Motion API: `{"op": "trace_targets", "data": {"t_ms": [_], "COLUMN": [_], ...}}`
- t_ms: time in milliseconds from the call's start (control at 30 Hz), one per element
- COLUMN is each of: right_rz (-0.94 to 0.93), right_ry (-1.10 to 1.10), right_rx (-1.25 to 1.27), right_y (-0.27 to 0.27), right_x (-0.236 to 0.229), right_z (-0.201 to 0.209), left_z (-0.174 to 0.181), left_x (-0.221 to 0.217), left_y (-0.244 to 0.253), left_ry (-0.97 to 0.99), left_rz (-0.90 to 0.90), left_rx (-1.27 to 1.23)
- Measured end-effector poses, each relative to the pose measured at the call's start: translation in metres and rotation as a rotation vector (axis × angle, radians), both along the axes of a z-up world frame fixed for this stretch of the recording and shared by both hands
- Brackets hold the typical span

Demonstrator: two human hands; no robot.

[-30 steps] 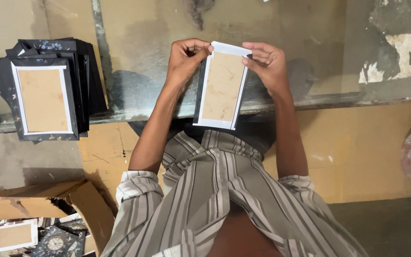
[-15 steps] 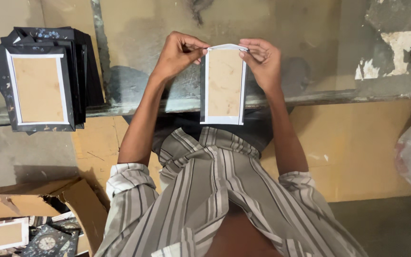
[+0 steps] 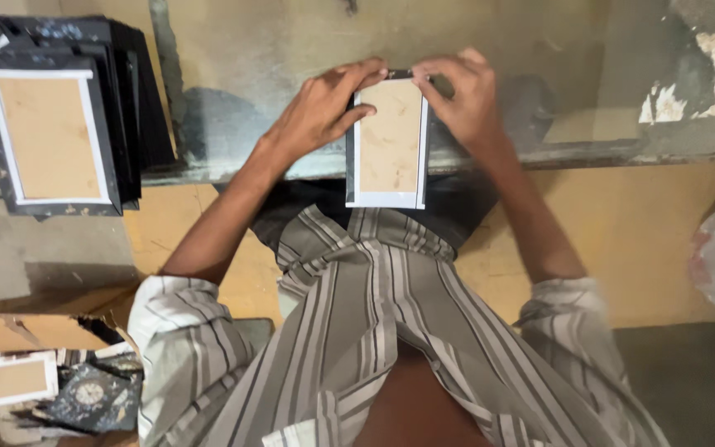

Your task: The person repeatedly picks up a card, places a beige insert into a white frame, and stacks the assembled unit. The process is repeated for multiple cards on a metal table.

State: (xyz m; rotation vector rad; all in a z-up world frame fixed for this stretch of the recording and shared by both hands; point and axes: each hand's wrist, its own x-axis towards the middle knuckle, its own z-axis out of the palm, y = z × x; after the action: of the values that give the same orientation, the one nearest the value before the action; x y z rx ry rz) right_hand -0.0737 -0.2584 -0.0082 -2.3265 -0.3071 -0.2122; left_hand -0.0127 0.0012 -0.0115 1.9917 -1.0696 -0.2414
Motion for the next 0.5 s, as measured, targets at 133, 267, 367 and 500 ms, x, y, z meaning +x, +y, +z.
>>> {"op": "trace_targets", "data": {"t_ms": [133,267,367,500], "right_rz": [0.359,0.417,0.384,0.322], "right_ry": [-0.051,0.019,0.052,0.059], "right_rx": [-0.087,-0.242,-0.243,-0.217], "right_y": [-0.009,0.000,0.006,0.008], "right_x": [0.000,-0.008,-0.016,-0.026], "right_z": [0.012,0.013,0.008,0.001], "left_z": [-0.008,-0.009,-0.011,-0.015], "left_x": [-0.002,-0.004,-0.008,-0.008], "left_y": [0.004,0.001,0.002,0.004], "left_ry": [0.000,-0.086,-0.149,-0.065], "left_rz": [0.005,0.035,0.042,0.035], "left_rx": [0.027,0.061,0.060,-0.042]}}
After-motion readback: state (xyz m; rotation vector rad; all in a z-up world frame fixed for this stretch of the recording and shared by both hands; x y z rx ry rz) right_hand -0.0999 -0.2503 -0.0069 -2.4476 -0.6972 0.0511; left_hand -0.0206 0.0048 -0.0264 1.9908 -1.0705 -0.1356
